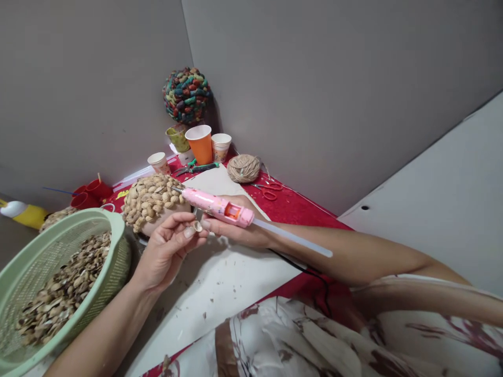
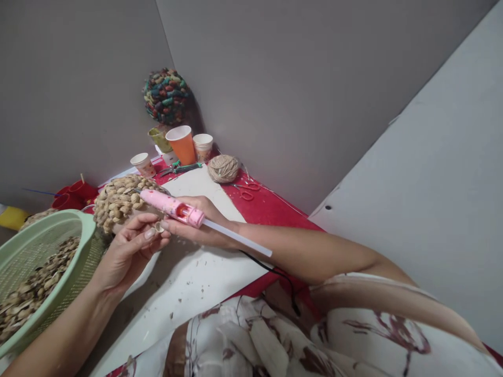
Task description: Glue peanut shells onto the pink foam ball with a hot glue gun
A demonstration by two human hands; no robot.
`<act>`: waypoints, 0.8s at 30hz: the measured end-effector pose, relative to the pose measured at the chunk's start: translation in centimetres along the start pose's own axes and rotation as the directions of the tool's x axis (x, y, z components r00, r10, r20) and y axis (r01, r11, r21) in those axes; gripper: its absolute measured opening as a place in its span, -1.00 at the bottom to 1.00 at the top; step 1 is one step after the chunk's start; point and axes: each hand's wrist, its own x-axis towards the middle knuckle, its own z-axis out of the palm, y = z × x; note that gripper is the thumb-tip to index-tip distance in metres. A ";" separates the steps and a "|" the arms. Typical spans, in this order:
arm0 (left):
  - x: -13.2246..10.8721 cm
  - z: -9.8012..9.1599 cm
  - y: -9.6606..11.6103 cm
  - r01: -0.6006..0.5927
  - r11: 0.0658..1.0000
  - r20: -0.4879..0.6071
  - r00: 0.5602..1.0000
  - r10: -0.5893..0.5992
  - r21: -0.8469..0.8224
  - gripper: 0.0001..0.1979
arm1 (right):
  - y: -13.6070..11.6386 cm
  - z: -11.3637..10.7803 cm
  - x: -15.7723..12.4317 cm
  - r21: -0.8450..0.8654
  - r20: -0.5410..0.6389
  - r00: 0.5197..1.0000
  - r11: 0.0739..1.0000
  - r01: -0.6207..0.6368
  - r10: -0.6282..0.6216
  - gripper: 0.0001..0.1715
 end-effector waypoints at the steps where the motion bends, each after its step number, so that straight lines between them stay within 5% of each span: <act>1: 0.0 0.0 -0.1 -0.014 1.000 0.003 1.000 0.014 0.012 -0.70 | 0.1 0.0 0.0 -0.022 0.012 1.000 1.000 0.019 -0.019 -0.75; 10: -0.5 0.7 -1.0 -0.116 0.988 -0.076 0.989 0.124 0.103 -0.73 | 0.7 -0.1 -0.3 -0.210 0.051 0.986 0.963 0.167 -0.159 -0.72; 24: -0.6 0.0 -1.2 -0.148 0.973 -0.116 0.979 0.170 0.176 -0.73 | 0.8 -0.4 -0.3 -0.217 0.131 0.966 0.945 0.247 -0.222 -0.73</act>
